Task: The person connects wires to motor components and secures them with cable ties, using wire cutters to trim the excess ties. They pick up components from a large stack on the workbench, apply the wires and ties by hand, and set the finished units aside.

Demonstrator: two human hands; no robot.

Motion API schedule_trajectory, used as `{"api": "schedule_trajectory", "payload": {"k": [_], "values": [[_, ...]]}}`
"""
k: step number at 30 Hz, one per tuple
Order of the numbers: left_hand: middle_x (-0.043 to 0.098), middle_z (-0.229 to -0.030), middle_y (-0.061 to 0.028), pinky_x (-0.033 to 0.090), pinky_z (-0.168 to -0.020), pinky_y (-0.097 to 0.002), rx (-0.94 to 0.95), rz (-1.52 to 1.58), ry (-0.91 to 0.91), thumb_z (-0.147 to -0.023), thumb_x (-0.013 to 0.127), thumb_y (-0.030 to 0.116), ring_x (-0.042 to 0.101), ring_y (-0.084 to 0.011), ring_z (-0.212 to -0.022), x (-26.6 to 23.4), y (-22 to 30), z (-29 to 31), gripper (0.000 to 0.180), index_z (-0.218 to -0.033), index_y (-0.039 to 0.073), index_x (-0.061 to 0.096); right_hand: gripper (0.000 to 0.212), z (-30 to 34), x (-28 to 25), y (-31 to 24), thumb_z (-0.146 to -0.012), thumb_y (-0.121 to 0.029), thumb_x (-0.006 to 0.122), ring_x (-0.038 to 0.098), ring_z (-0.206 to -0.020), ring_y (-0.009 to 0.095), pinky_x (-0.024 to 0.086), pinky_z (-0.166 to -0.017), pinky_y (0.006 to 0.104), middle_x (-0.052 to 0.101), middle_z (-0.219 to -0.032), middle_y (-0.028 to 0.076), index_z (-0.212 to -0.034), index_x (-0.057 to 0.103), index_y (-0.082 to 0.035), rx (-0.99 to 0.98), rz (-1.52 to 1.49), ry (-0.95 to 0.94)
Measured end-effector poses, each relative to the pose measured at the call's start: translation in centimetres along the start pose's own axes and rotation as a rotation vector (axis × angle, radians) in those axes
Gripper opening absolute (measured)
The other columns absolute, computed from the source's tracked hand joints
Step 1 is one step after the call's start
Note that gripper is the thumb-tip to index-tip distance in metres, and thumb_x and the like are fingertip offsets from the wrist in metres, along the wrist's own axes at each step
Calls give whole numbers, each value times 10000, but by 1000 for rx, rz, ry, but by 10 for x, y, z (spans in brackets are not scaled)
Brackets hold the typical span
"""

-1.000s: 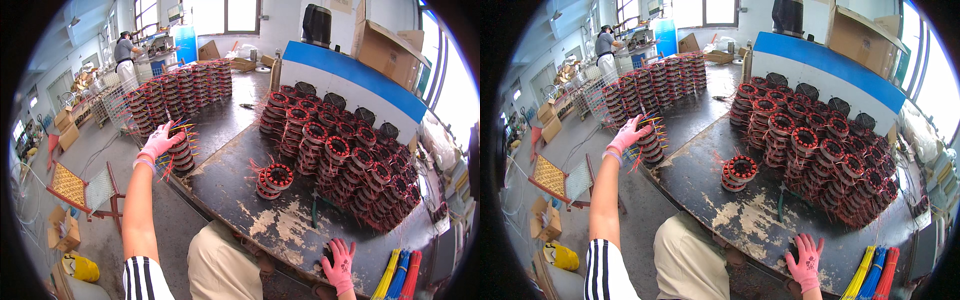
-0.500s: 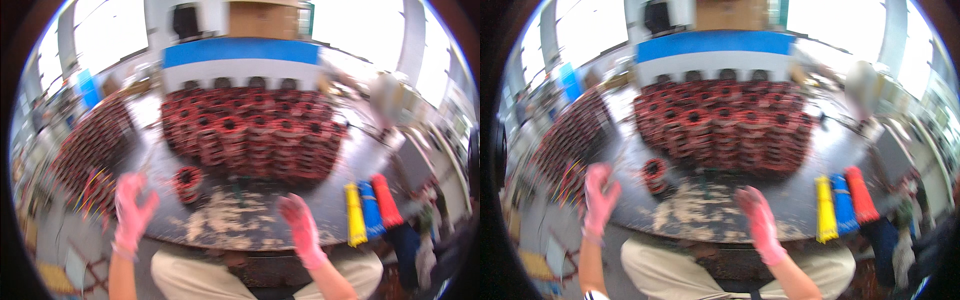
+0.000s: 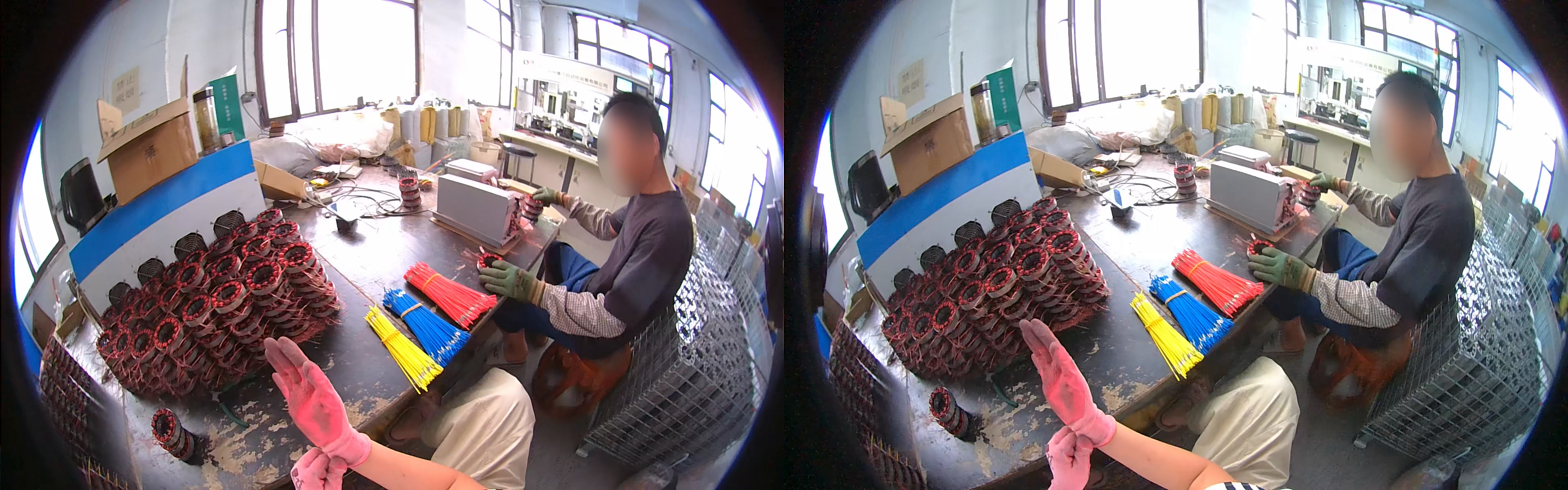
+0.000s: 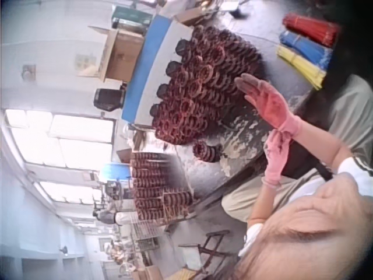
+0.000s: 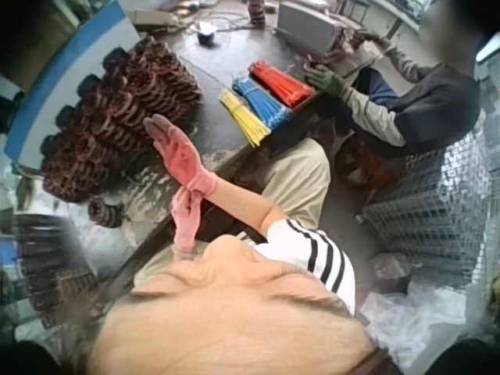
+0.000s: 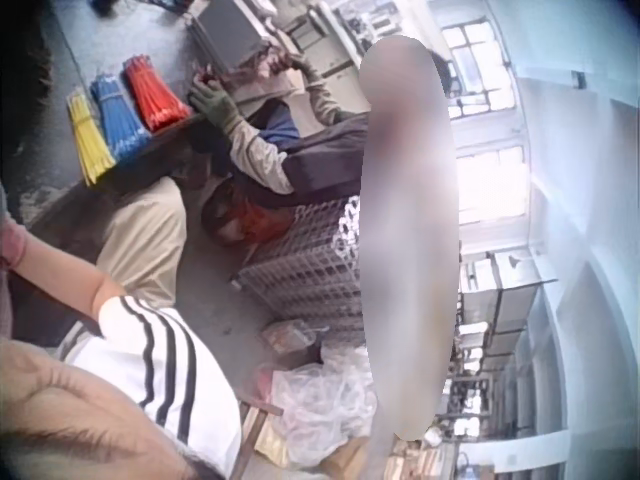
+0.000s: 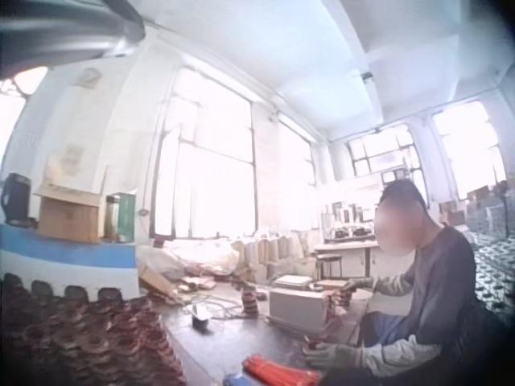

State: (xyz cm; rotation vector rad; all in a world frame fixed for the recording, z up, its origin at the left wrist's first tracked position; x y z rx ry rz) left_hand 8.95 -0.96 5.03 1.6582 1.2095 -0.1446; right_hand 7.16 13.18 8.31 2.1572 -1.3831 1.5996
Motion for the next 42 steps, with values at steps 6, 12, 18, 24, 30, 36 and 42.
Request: {"api": "schedule_trajectory", "payload": {"k": [6,12,18,24,30,36,42], "values": [[631,-759,-105,516,-632,-402,235,-11,-234,-823,744,73,643,-302,-713,2,20,-7,52,-824,69,693,547,-13,-45,-17,-1072,-426,459,453,-1419,261,197,-1230,380,585,-1431,148,-1436,541,-25,-331,518,-48],[685,-848,-131,529,-653,-383,-105,367,-220,-841,675,33,658,-307,-726,19,-18,8,39,-871,35,699,646,-2,7,-37,-1064,-533,384,487,-1388,300,223,-1247,433,593,-1417,141,-1429,524,-19,21,-360,-129],[674,-848,-106,503,-610,-364,24,229,-232,-802,702,-5,633,-281,-671,9,11,12,87,-880,33,698,492,5,15,-42,-1099,-401,384,531,-1338,281,375,-1184,462,636,-1337,121,-1393,543,-40,129,-630,-449],[600,-1077,-135,511,-756,-344,63,-370,296,-827,682,-21,596,-274,-927,-89,-90,-6,269,-1083,28,617,372,5,-3,-44,-1002,-99,583,591,-1221,257,451,-1078,363,651,-1234,121,-1369,558,-48,-161,1098,-300],[553,-1345,-193,413,-1060,-493,-214,-1059,415,-918,687,213,528,-385,-1234,-212,-241,18,476,-1324,6,550,624,15,-146,0,-929,-438,598,364,-1433,414,220,-1210,562,484,-1478,215,-1398,538,-31,-50,2109,-416],[564,-1299,-163,401,-1077,-490,-440,-1083,172,-887,701,238,522,-388,-1194,-226,-285,39,491,-1299,8,567,701,18,-152,6,-924,-471,601,374,-1430,416,228,-1215,541,468,-1486,246,-1435,497,-3,48,2023,-429],[570,-1272,-179,365,-1120,-528,-285,-1263,220,-891,700,224,495,-399,-1237,-232,-323,37,475,-1290,8,560,899,-5,-161,-32,-967,-379,651,219,-1533,373,219,-1240,450,222,-1640,275,-1609,146,-5,-253,1317,276]]}}
Point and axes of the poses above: each hand's wrist, its own z-axis away from the middle knuckle, its own x-axis out of the palm, y = z × x, the point moved 1 cm from there along -z, towards the middle knuckle
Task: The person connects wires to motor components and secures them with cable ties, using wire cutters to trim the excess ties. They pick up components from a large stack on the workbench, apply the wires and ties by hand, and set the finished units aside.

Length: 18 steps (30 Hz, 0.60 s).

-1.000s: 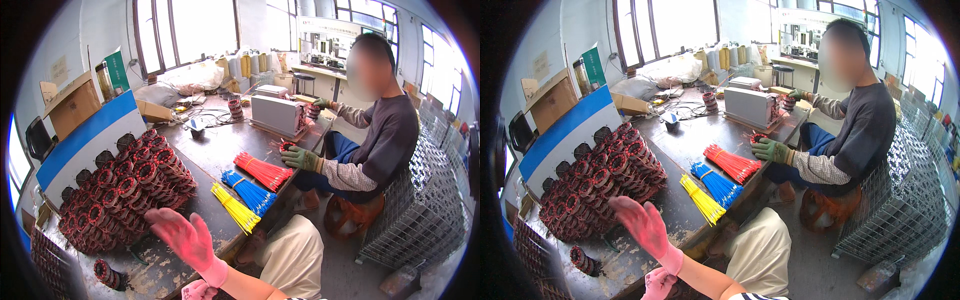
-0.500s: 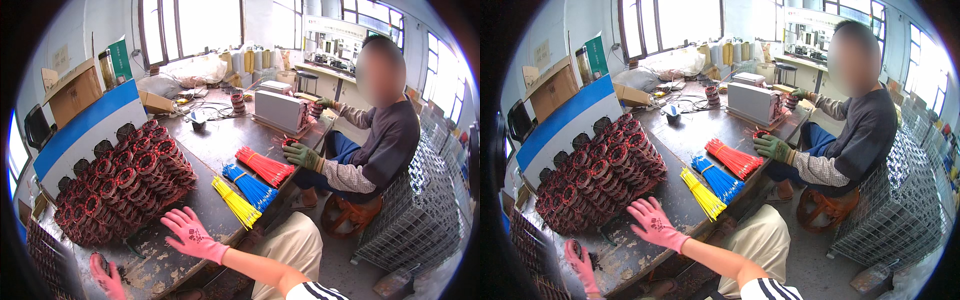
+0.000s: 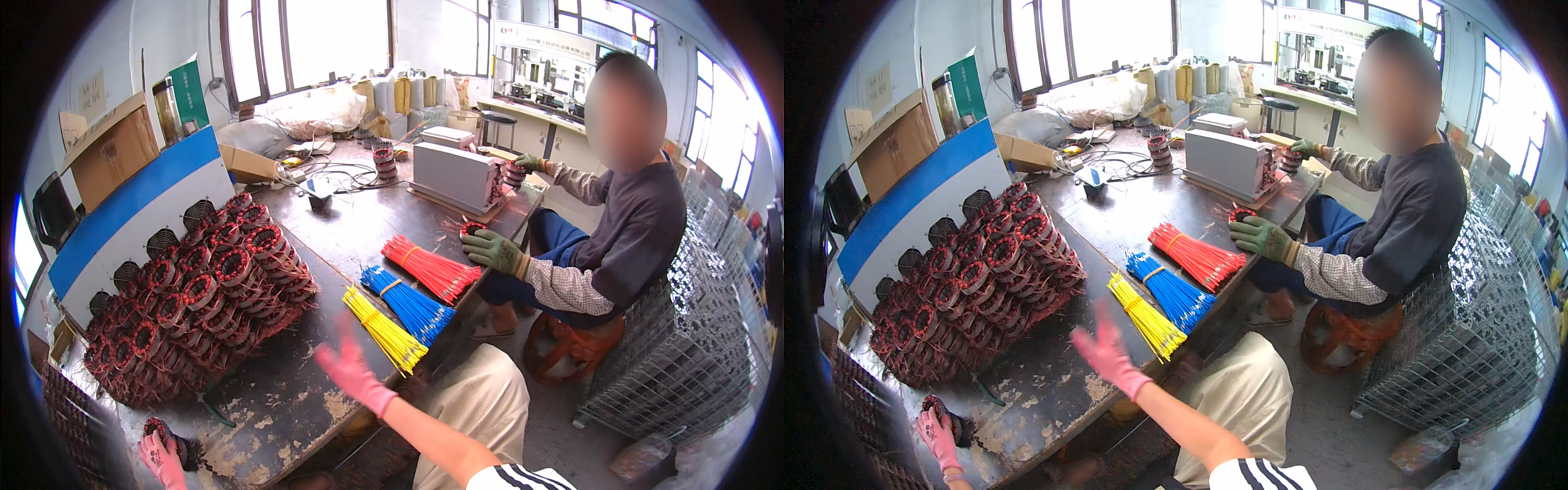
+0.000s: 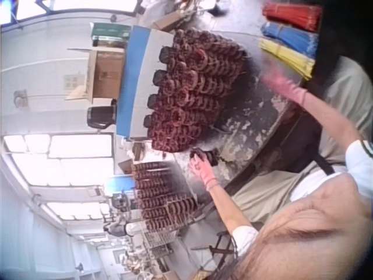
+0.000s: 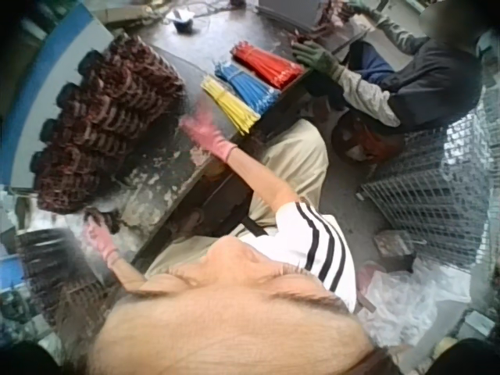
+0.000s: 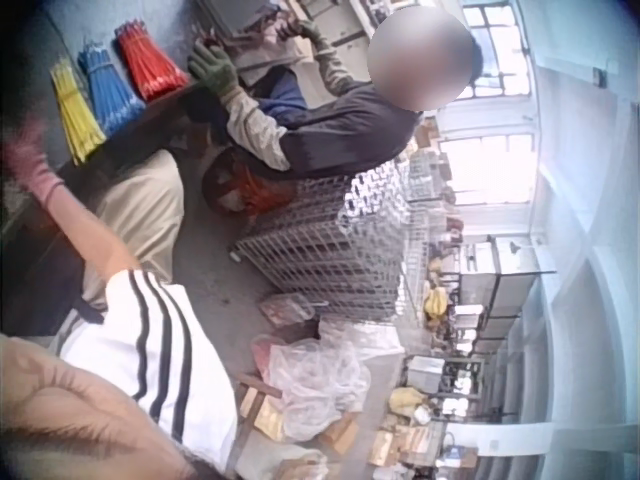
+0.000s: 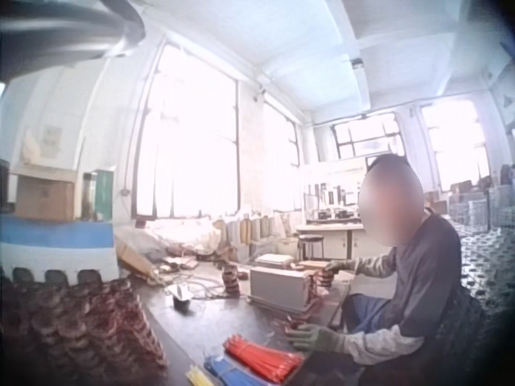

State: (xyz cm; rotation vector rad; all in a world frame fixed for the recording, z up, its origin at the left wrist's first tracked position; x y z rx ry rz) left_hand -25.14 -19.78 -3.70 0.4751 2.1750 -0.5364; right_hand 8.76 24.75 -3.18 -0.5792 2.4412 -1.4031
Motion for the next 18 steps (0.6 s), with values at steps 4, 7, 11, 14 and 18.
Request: {"api": "schedule_trajectory", "payload": {"k": [4,7,11,14,18], "values": [[569,-1310,-194,342,-1142,-522,-31,60,-60,-907,675,194,464,-406,-1306,2,-18,11,432,-1279,6,561,812,-38,-88,-53,-1064,-387,521,210,-1540,272,166,-1251,414,183,-1672,193,-1631,45,-53,-4,-282,564],[583,-1294,-195,339,-1148,-513,-115,131,-155,-912,662,175,460,-404,-1317,-14,10,2,412,-1274,3,565,726,-54,-118,-63,-1058,-334,545,324,-1489,285,265,-1210,426,299,-1624,192,-1611,176,-44,-103,-241,653],[603,-1274,-182,358,-1113,-506,-141,213,-244,-895,659,148,494,-398,-1252,-53,28,-9,400,-1257,-6,586,625,-30,-73,-38,-872,-195,721,492,-1314,394,358,-1133,471,538,-1398,219,-1414,492,17,-349,437,187],[598,-1288,-183,378,-1089,-505,-76,173,-113,-895,661,144,509,-405,-1224,-26,9,-9,394,-1254,-2,591,643,9,-28,-6,-921,-414,623,447,-1374,396,280,-1196,527,533,-1413,222,-1407,518,-7,-254,649,-298],[566,-1363,-199,364,-1130,-500,-40,223,53,-893,661,117,462,-410,-1327,-64,37,-2,406,-1278,16,586,581,25,-12,7,-917,-415,625,434,-1389,386,259,-1210,522,535,-1421,208,-1342,580,-21,-250,696,-473]]}}
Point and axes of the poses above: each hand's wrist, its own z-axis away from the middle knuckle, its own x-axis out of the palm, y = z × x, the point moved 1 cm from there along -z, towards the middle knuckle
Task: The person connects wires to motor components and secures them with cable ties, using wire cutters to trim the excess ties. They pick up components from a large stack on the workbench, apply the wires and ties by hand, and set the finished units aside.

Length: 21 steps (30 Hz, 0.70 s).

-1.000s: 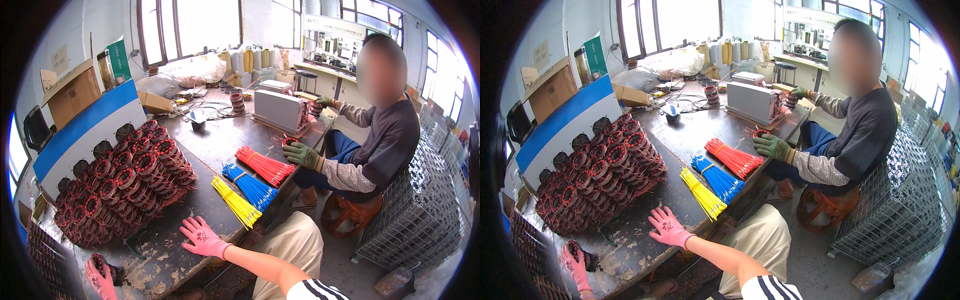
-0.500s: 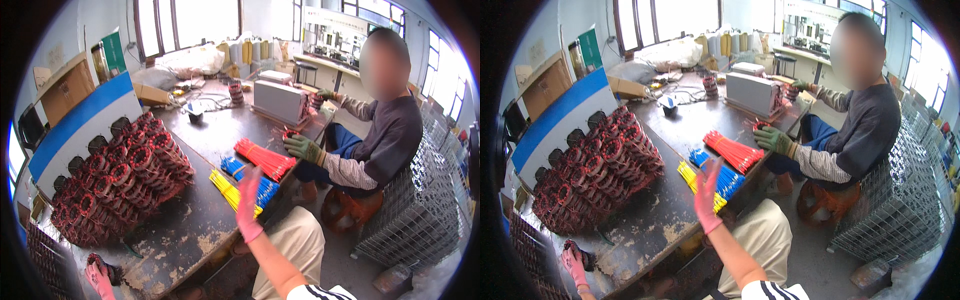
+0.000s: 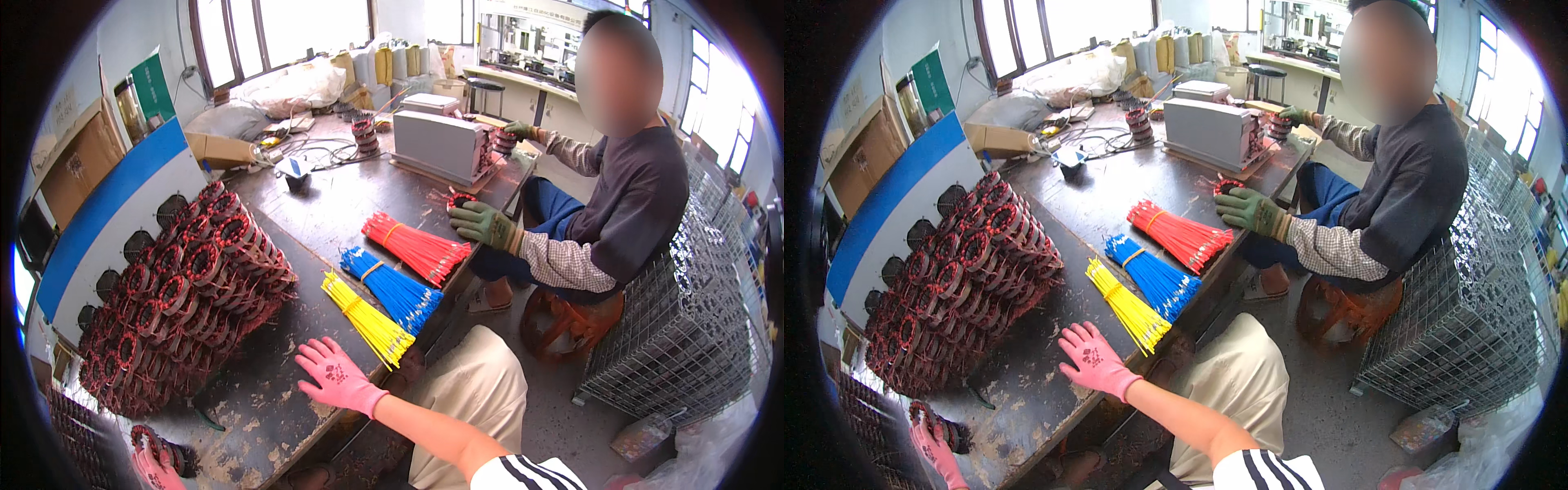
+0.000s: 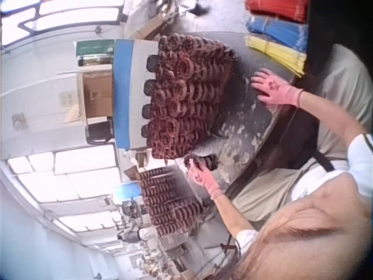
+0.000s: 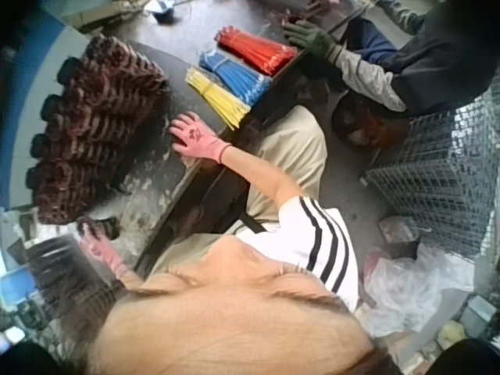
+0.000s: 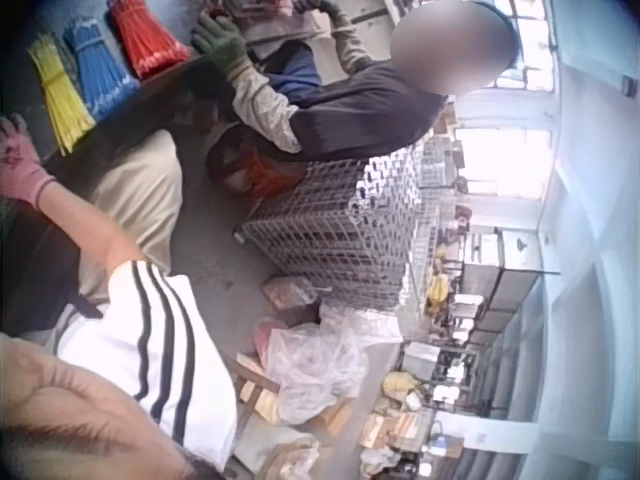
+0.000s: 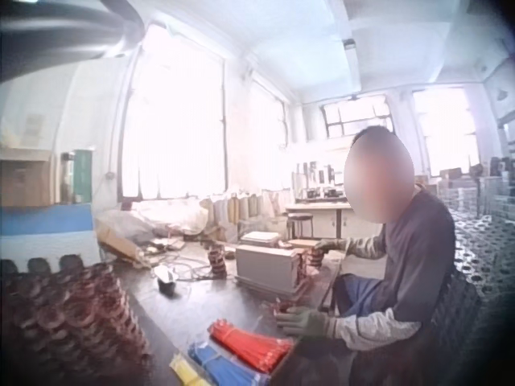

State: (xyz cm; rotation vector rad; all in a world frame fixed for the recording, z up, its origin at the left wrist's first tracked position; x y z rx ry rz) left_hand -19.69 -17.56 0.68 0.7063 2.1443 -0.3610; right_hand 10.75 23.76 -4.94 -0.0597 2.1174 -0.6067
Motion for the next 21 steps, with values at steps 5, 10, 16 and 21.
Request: {"api": "schedule_trajectory", "payload": {"k": [5,10,16,21], "values": [[583,-1347,-176,331,-1161,-529,266,177,-27,-892,680,183,437,-421,-1385,-47,94,13,395,-1242,26,590,511,0,-9,-2,-922,-384,642,443,-1390,368,270,-1206,518,549,-1417,187,-1296,610,-37,-2,10,0],[619,-1232,-115,324,-1177,-576,420,393,-191,-749,741,194,486,-416,-1340,-49,198,52,434,-1146,74,614,492,0,-5,-4,-916,-369,651,449,-1385,365,277,-1201,522,549,-1418,183,-1281,621,-40,-12,-2,2],[602,-1221,-114,311,-1161,-598,517,656,-358,-828,724,328,482,-416,-1313,-25,232,67,439,-1175,78,624,507,-2,-10,-2,-911,-367,652,439,-1395,356,263,-1210,511,542,-1426,178,-1294,611,-37,4,16,-21],[584,-1314,-109,327,-1134,-624,431,637,-258,-831,739,429,484,-426,-1312,-26,239,74,553,-1256,100,610,491,-3,-11,-5,-914,-359,656,448,-1389,350,274,-1206,512,542,-1429,165,-1293,608,-50,2,25,-20]]}}
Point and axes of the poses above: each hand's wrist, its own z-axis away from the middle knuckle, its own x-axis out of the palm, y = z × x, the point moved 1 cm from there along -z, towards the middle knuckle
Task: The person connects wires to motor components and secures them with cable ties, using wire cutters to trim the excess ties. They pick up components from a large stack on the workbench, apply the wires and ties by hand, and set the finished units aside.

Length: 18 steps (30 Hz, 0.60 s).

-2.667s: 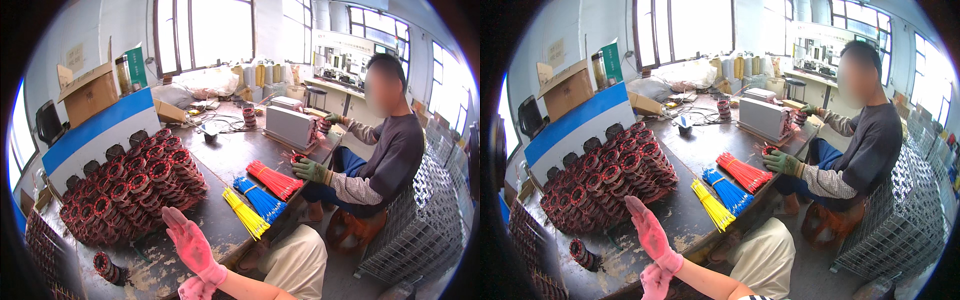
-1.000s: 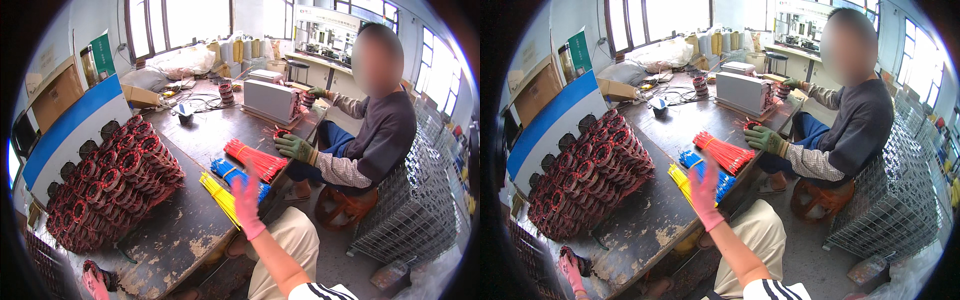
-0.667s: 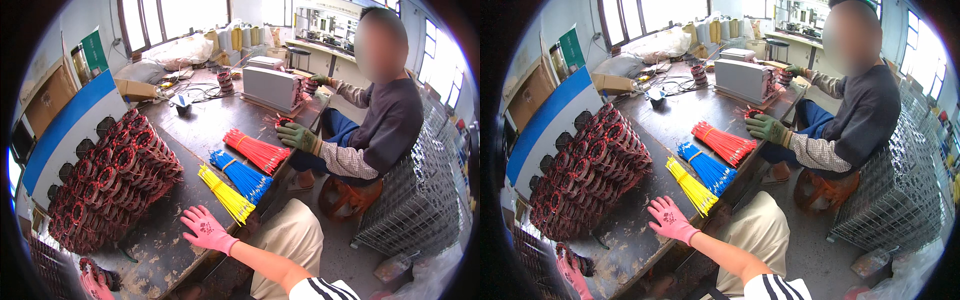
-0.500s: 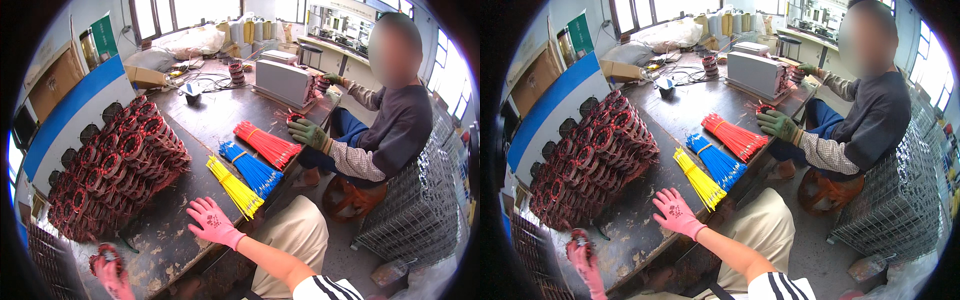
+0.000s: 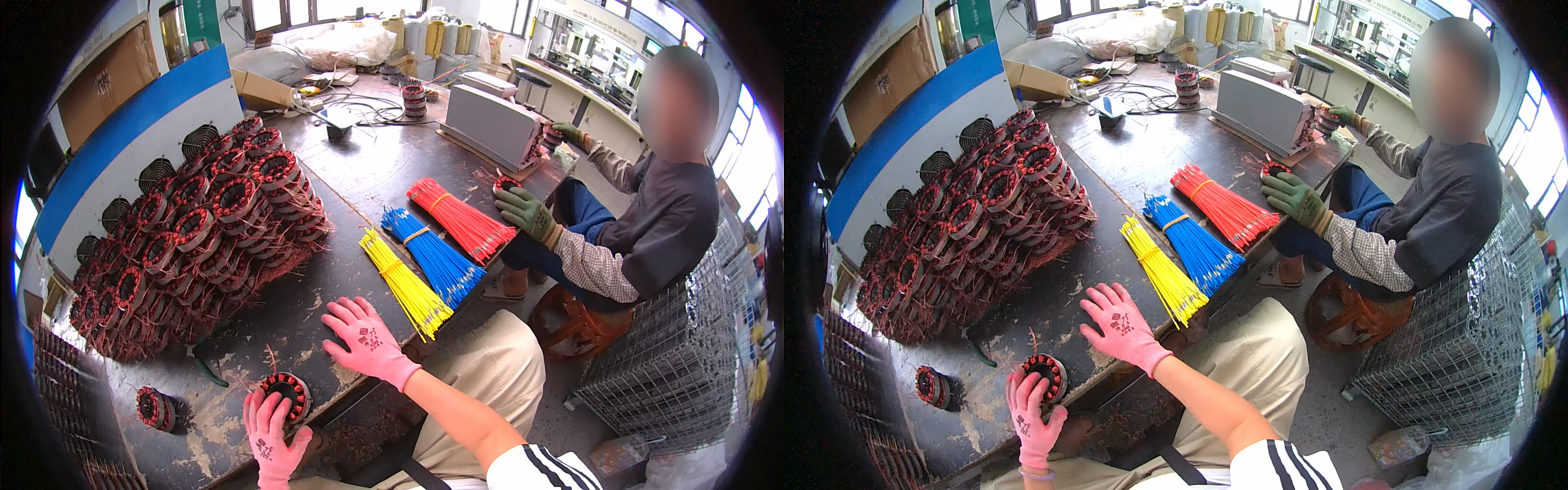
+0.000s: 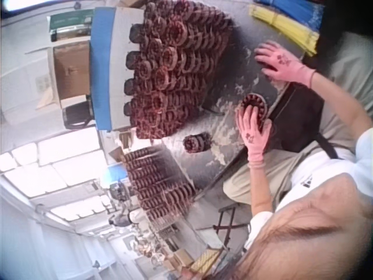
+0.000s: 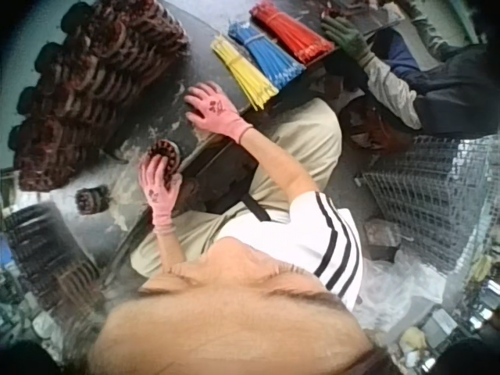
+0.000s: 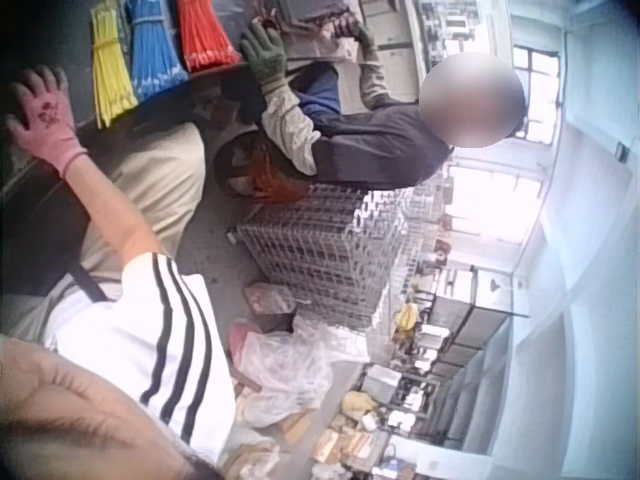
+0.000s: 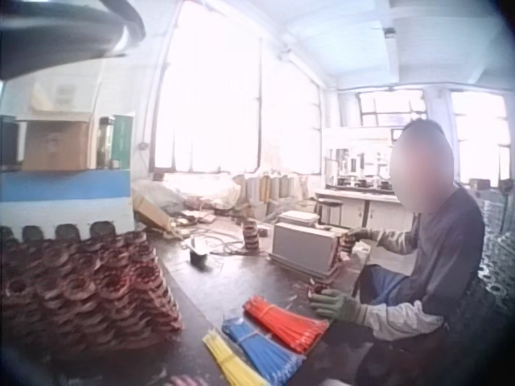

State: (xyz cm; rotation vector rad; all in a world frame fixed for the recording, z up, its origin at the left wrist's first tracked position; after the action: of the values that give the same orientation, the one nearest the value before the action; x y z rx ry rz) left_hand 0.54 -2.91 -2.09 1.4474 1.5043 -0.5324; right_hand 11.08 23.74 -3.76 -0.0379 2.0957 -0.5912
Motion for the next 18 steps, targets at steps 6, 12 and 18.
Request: {"api": "schedule_trajectory", "payload": {"k": [6,12,18], "values": [[580,-1348,-104,322,-1142,-613,-18,20,5,-821,749,384,471,-424,-1329,4,-4,4,539,-1261,103,614,313,14,-16,-12,-948,-297,664,640,-1078,263,491,-945,402,688,-1125,114,-1103,672,-25,117,-404,247],[590,-1337,-94,331,-1142,-606,-27,63,19,-789,772,325,481,-411,-1325,7,-4,5,519,-1246,121,631,563,113,-46,12,-991,-586,583,504,-515,113,354,-495,279,599,-625,27,-730,644,-91,1003,-1384,-120],[595,-1321,-89,348,-1132,-606,17,10,10,-759,790,294,488,-407,-1317,4,-3,1,529,-1243,138,644,511,123,-36,56,-958,-544,658,550,-566,107,404,-529,255,615,-673,5,-856,708,-46,1093,-1406,157]]}}
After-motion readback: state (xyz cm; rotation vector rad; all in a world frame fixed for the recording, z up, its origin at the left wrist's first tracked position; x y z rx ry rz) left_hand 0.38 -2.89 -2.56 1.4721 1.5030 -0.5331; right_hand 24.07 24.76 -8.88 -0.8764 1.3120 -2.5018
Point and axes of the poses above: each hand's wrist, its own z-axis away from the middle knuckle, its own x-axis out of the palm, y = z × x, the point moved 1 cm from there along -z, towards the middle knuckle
